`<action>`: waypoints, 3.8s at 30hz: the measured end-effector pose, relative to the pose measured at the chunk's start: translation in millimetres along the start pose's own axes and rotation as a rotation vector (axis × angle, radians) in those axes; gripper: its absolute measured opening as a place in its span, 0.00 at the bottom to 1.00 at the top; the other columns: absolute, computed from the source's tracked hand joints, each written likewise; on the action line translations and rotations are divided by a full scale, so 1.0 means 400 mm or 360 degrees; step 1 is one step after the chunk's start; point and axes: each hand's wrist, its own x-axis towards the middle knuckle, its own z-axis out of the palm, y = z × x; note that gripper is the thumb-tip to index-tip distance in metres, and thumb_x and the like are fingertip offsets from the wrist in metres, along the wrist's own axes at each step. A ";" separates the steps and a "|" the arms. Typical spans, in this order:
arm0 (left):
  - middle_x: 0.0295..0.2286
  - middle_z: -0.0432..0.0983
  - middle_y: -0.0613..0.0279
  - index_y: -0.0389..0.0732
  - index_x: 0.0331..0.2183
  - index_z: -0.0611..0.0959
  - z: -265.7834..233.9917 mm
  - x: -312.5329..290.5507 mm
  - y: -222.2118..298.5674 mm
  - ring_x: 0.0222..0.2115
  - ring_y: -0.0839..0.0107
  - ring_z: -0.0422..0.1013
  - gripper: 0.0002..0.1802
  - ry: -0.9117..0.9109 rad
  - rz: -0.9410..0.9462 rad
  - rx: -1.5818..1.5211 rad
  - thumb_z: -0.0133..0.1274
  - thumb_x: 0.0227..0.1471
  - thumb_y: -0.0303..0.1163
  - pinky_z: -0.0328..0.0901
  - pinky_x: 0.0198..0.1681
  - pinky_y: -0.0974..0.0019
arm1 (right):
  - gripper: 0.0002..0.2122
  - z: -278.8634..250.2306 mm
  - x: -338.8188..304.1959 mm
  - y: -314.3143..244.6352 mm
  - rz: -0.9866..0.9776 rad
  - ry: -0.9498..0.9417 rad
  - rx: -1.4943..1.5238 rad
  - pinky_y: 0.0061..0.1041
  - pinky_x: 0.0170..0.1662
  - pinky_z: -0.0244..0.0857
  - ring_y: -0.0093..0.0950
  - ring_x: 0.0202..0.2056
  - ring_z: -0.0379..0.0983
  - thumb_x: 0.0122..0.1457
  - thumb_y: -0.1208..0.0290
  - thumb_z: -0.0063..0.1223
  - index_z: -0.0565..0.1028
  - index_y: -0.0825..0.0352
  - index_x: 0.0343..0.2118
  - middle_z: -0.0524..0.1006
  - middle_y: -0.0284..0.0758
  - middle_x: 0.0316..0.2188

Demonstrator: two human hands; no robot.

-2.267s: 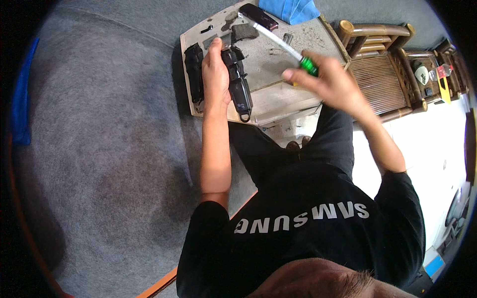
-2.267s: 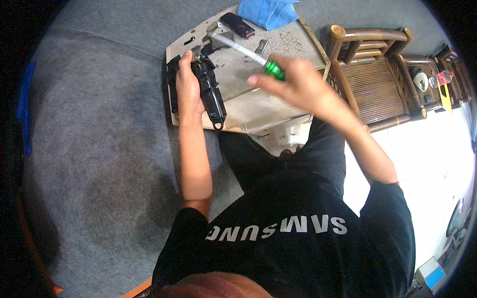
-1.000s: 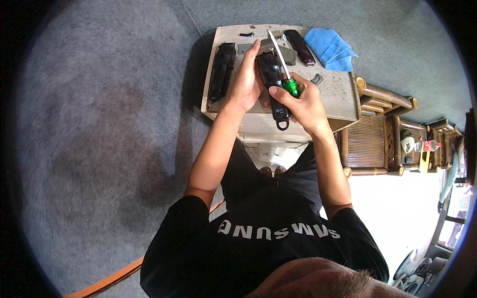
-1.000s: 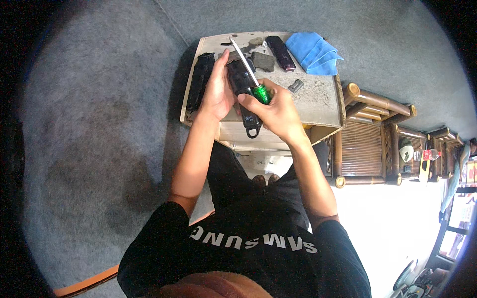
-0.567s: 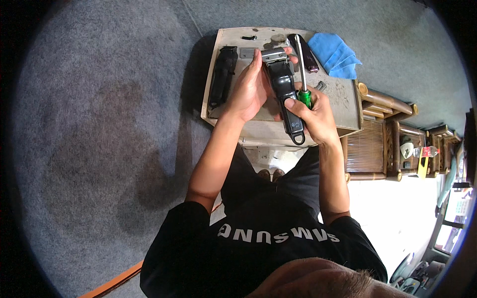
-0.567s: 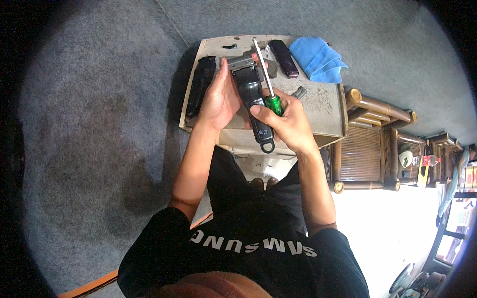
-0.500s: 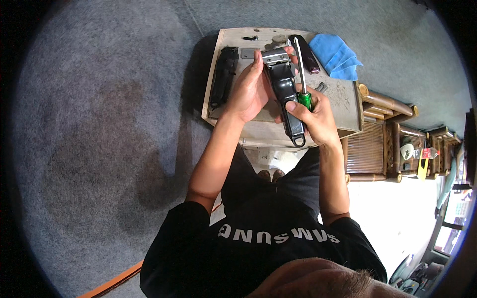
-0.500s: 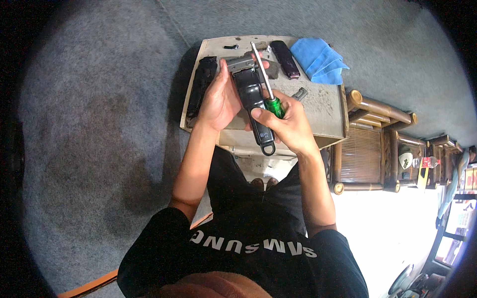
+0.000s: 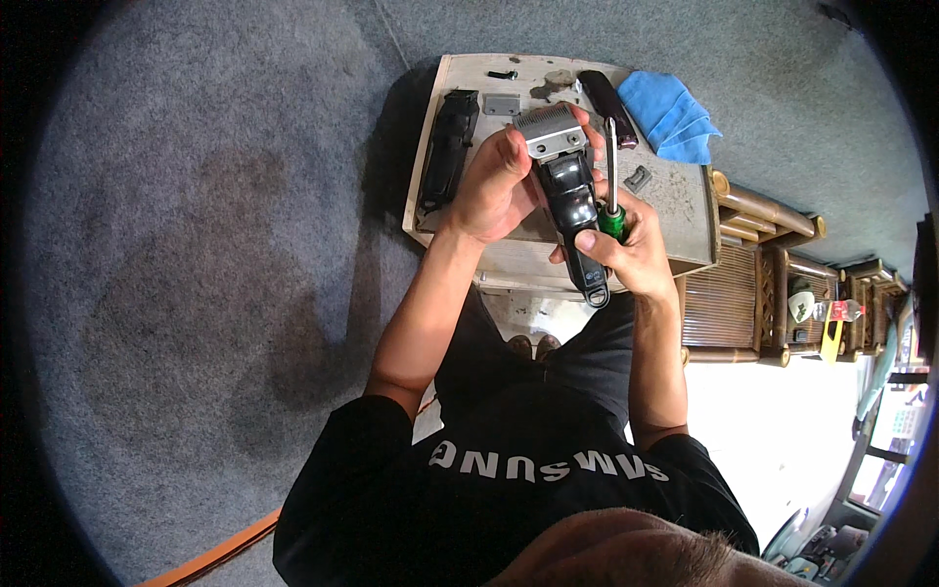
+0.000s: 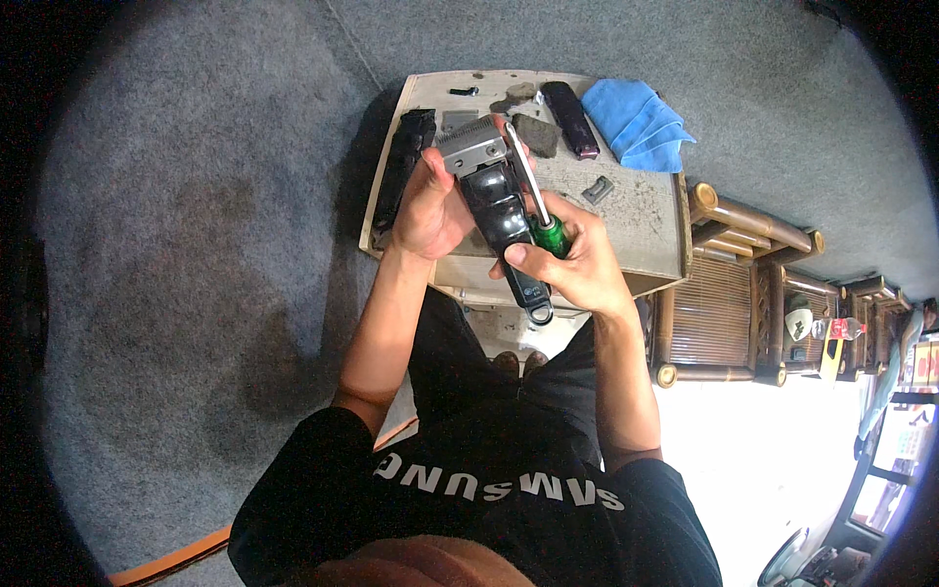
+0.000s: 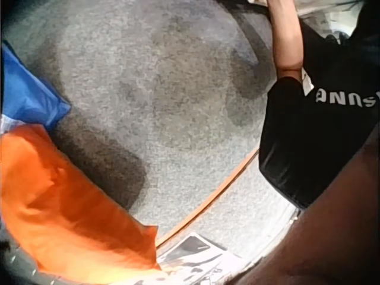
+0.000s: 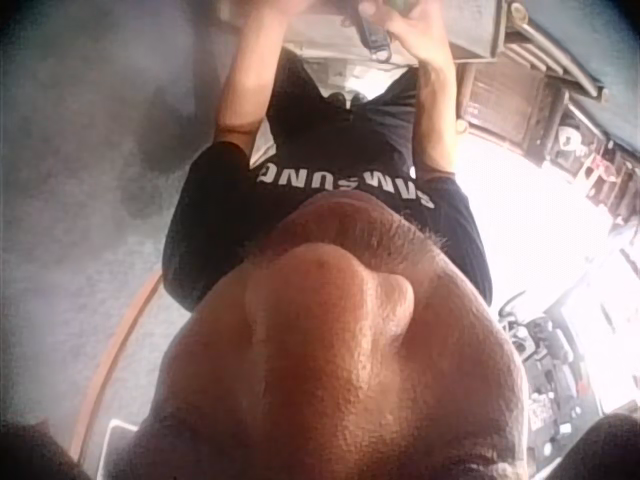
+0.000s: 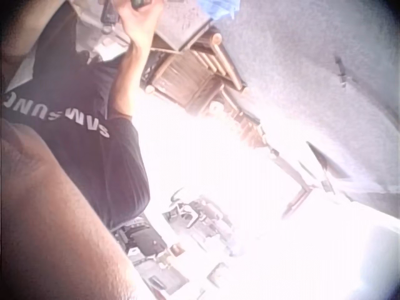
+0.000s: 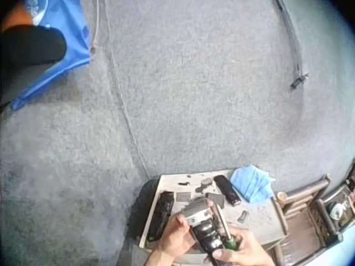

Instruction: The person disassembles a hair clipper by removing screws with a screwdriver, taking apart the housing to reveal the motor and battery. They then position the metal blades back onto the device and use the screwdriver to tighten the screws and secure the assembly.

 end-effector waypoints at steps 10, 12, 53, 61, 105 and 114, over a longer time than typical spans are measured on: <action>0.51 0.76 0.47 0.31 0.59 0.70 -0.006 -0.004 -0.001 0.51 0.62 0.76 0.42 -0.0016 0.0137 0.0109 0.60 0.57 0.55 0.74 0.54 0.55 | 0.18 -0.001 -0.006 0.000 0.0015 -0.0008 0.0036 0.27 0.39 0.76 0.29 0.33 0.82 0.57 0.74 0.64 0.74 0.76 0.47 0.80 0.38 0.34; 0.51 0.76 0.46 0.31 0.60 0.70 -0.011 -0.005 0.000 0.51 0.61 0.76 0.43 -0.0081 0.0174 0.0175 0.60 0.57 0.54 0.73 0.55 0.55 | 0.18 0.000 -0.008 0.002 0.0015 -0.0009 0.0054 0.26 0.38 0.76 0.29 0.33 0.82 0.57 0.73 0.65 0.74 0.76 0.47 0.80 0.38 0.34; 0.30 0.70 0.59 0.36 0.53 0.73 -0.039 -0.058 0.012 0.16 0.74 0.65 0.40 0.0391 -0.0059 -0.0519 0.36 0.65 0.66 0.61 0.17 0.70 | 0.12 -0.011 0.163 -0.016 -0.0094 0.0431 -0.2152 0.46 0.39 0.74 0.50 0.32 0.80 0.56 0.62 0.62 0.83 0.68 0.34 0.81 0.50 0.27; 0.33 0.67 0.58 0.37 0.59 0.69 -0.031 -0.064 0.015 0.17 0.74 0.63 0.42 0.0272 -0.0048 -0.0558 0.34 0.66 0.66 0.61 0.16 0.71 | 0.13 -0.016 0.176 0.009 -0.0116 0.0390 -0.2201 0.46 0.39 0.75 0.50 0.34 0.80 0.57 0.61 0.62 0.83 0.67 0.35 0.81 0.51 0.28; 0.28 0.73 0.59 0.37 0.40 0.72 -0.009 -0.077 -0.007 0.15 0.75 0.69 0.29 0.0268 -0.0525 0.0270 0.37 0.69 0.57 0.63 0.14 0.73 | 0.19 -0.003 0.135 -0.112 0.0319 0.0009 -0.0466 0.13 0.17 0.46 0.12 0.17 0.63 0.52 0.62 0.73 0.74 0.63 0.40 0.78 0.28 0.23; 0.25 0.73 0.56 0.35 0.39 0.75 0.008 -0.057 0.013 0.13 0.73 0.68 0.30 0.0377 -0.0535 0.0226 0.36 0.67 0.55 0.67 0.14 0.67 | 0.20 0.025 0.120 -0.131 0.0359 0.0118 -0.0654 0.15 0.20 0.52 0.13 0.19 0.61 0.59 0.52 0.67 0.74 0.64 0.39 0.76 0.26 0.24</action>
